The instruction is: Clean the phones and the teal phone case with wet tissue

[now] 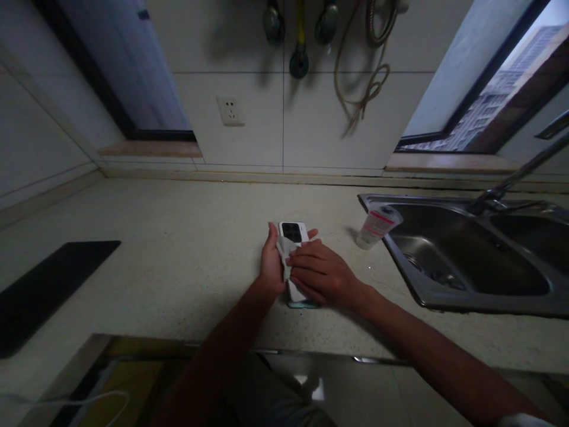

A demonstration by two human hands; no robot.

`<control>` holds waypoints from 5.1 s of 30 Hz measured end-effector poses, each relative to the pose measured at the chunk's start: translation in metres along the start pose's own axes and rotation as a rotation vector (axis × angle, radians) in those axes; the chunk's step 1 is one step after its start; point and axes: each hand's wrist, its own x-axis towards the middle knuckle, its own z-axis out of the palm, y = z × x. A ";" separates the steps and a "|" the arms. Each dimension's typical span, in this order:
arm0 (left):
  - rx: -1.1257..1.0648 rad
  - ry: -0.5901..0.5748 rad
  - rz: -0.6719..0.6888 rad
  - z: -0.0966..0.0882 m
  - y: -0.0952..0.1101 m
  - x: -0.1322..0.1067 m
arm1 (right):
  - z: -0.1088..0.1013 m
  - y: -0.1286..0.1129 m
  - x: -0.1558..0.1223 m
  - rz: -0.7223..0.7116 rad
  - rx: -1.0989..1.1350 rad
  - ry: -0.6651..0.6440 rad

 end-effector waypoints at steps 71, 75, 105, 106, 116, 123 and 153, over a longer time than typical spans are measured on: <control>0.110 -0.073 0.275 0.007 -0.003 -0.004 | -0.003 -0.002 -0.011 0.204 -0.111 -0.024; 0.139 -0.057 0.302 0.005 -0.002 -0.005 | -0.002 -0.011 -0.008 0.125 -0.074 -0.065; 0.069 0.097 0.476 0.002 0.010 0.000 | -0.003 -0.019 -0.013 0.393 0.017 0.099; 0.071 0.092 0.478 0.002 0.010 0.001 | -0.004 -0.019 -0.013 0.429 0.019 0.129; 0.147 0.044 0.427 0.001 0.003 0.002 | -0.002 -0.021 -0.011 0.355 0.065 0.184; 0.182 -0.013 0.429 -0.001 0.003 0.000 | 0.001 -0.022 -0.014 0.332 0.062 0.175; -0.038 0.010 0.374 0.001 0.013 -0.002 | 0.002 -0.011 -0.008 1.358 1.006 0.163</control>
